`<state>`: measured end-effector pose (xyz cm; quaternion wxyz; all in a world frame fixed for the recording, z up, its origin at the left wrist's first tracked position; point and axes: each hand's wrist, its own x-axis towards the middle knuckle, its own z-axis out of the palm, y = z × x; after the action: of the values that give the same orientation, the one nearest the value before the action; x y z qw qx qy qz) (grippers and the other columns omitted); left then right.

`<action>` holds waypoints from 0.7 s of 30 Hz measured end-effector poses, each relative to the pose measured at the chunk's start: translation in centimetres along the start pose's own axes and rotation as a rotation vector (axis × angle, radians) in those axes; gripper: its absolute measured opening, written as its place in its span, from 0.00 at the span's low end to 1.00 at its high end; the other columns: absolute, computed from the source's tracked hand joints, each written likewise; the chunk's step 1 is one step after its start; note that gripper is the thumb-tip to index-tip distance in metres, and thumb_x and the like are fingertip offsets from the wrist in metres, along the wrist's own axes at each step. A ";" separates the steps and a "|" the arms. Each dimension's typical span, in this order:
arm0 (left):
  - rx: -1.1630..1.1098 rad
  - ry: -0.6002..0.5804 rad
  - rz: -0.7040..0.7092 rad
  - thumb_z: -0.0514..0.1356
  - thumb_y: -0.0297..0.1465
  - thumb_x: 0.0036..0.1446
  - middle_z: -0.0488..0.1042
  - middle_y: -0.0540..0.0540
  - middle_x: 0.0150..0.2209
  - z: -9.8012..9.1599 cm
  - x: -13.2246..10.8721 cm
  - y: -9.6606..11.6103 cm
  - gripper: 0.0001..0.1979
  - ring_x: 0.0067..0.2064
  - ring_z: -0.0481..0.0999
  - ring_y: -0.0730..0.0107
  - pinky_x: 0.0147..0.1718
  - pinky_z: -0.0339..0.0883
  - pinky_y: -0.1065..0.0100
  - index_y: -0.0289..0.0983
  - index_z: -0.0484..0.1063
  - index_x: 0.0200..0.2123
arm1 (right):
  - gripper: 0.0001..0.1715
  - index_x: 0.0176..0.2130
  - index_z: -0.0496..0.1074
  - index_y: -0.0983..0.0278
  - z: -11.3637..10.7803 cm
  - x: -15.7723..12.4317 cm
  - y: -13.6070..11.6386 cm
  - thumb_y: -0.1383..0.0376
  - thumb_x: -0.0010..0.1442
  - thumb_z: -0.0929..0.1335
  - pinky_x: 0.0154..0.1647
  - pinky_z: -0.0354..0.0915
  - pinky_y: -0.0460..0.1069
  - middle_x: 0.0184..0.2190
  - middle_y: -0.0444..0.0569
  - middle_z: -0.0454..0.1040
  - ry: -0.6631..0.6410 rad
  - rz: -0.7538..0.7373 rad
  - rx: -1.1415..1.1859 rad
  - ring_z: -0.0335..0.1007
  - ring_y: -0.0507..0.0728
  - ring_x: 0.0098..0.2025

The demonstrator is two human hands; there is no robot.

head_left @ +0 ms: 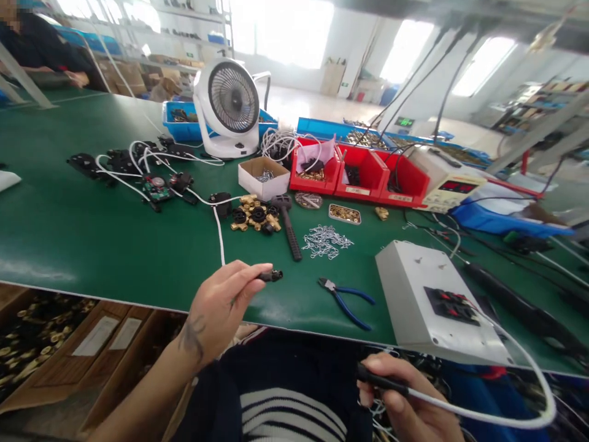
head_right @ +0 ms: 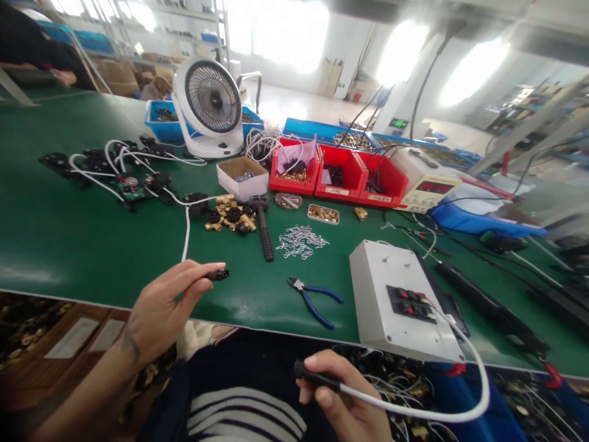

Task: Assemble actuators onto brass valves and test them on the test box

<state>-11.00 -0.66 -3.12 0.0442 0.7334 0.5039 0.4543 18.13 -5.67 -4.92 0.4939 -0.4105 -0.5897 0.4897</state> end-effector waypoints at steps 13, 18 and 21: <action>-0.211 -0.088 0.096 0.62 0.27 0.65 0.77 0.50 0.37 2.8 -0.6 4.8 0.04 0.39 0.76 0.77 0.40 0.69 0.76 0.35 0.76 0.43 | 0.08 0.46 0.78 0.56 3.4 1.7 -2.0 0.59 0.67 0.70 0.34 0.72 0.40 0.31 0.43 0.79 0.140 -0.009 0.218 0.75 0.47 0.30; -0.230 -0.078 0.095 0.62 0.28 0.65 0.77 0.50 0.37 2.8 -0.6 5.0 0.04 0.38 0.77 0.78 0.39 0.70 0.77 0.36 0.75 0.43 | 0.08 0.45 0.78 0.57 3.8 2.0 -1.9 0.61 0.66 0.71 0.34 0.72 0.39 0.31 0.43 0.79 0.136 -0.013 0.214 0.75 0.46 0.30; -0.176 -0.117 0.145 0.58 0.32 0.68 0.78 0.49 0.34 2.5 -0.4 4.9 0.07 0.36 0.77 0.75 0.36 0.71 0.74 0.35 0.75 0.42 | 0.08 0.45 0.78 0.57 3.8 2.0 -1.9 0.61 0.66 0.71 0.34 0.72 0.40 0.31 0.43 0.79 0.137 -0.018 0.212 0.75 0.47 0.30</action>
<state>-5.80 -2.39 -2.25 0.1048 0.7865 0.4040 0.4552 14.06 -4.70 -2.76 0.5781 -0.3833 -0.5033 0.5154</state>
